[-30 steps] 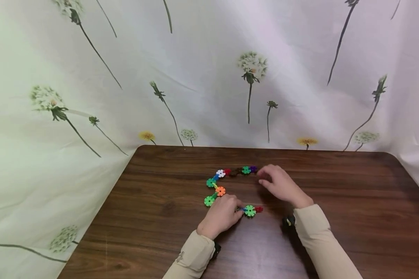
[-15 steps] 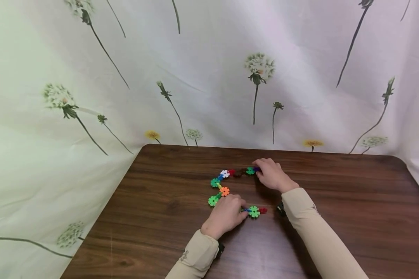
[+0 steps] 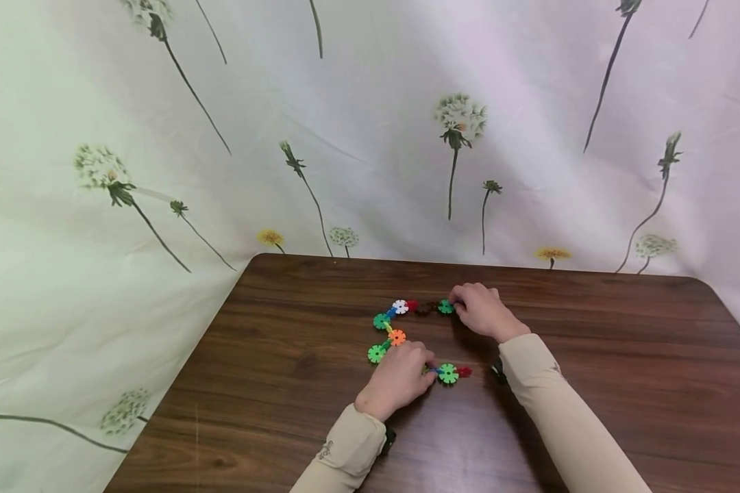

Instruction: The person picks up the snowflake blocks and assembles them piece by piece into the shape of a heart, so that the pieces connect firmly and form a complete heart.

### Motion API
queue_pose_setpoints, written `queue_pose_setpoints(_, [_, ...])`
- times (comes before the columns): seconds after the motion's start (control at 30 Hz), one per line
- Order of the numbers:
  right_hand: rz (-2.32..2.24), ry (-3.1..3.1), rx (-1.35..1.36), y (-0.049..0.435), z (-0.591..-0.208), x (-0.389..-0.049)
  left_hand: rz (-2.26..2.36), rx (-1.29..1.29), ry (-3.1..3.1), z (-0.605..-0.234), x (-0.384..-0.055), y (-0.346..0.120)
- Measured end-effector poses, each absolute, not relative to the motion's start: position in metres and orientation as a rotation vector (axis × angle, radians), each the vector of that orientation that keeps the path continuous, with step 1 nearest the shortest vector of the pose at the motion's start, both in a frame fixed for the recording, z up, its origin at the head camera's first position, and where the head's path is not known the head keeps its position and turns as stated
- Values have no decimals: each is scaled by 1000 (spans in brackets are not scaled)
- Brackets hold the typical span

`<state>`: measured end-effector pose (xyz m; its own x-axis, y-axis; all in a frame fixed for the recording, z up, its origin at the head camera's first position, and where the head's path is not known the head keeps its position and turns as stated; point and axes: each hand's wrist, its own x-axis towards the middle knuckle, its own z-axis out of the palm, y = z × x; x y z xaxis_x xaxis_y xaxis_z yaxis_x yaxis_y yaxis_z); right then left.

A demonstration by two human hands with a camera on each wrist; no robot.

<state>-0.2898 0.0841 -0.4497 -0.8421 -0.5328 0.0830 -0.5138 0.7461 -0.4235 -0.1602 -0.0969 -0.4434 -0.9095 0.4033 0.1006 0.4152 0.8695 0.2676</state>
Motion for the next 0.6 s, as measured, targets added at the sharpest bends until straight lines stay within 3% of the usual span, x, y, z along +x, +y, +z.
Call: queue_pose_setpoints(0.6, [-904,2680,-824,122,-450,-251,-429,-636,-2959,-444,-160,-104])
